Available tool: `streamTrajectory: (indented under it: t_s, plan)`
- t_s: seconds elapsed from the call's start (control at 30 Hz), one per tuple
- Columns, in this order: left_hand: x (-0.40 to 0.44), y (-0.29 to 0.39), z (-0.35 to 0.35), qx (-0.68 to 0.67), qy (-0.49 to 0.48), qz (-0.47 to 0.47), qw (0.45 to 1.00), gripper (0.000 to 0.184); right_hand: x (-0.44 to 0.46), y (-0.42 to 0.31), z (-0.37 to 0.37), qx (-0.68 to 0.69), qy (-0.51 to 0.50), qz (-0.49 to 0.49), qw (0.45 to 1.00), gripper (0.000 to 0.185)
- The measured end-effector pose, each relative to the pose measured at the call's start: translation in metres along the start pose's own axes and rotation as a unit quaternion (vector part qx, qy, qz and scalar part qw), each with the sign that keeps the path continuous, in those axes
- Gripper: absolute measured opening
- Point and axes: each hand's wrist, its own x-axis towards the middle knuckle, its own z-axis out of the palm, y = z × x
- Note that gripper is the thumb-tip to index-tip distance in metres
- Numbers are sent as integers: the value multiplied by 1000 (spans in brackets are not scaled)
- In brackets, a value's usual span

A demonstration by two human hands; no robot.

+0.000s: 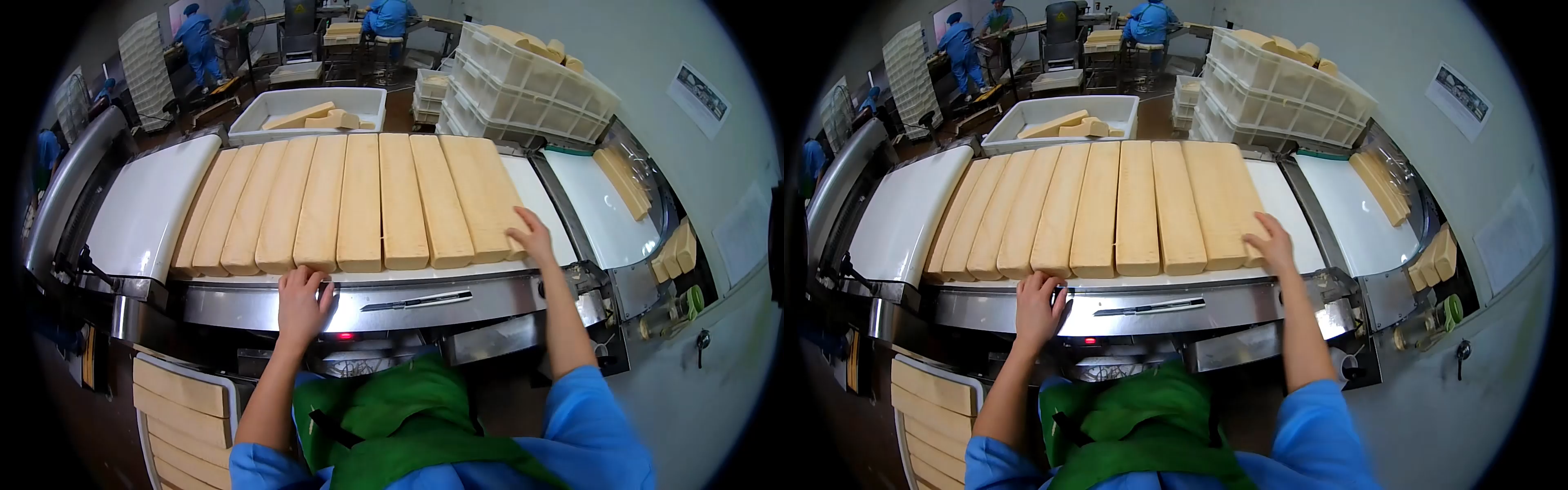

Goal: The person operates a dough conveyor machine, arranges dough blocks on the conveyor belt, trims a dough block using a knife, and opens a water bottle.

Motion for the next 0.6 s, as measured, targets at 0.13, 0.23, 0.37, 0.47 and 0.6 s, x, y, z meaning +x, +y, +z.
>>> streamTrajectory:
  t_s: [0.13, 0.23, 0.37, 0.47, 0.6]
  plan:
    - [0, 1, -1, 3, 5, 9, 1000, 19, -8, -34, 13, 4, 0, 38, 999, 58]
    - [-1, 1, -4, -5, 8, 9, 1000, 18, -18, -58, 20, -315, 21, -46, 948, 61]
    - [-1, 1, -2, -20, 10, 2, 1000, 17, -39, -137, 59, -247, -89, -227, 938, 68]
    - [-3, -3, -1, -24, 13, 8, 1000, 16, -32, -146, 84, -254, -94, -236, 933, 69]
    - [-3, -4, 2, -29, 36, -11, 999, 13, -47, -145, 56, -227, -22, -232, 946, 60]
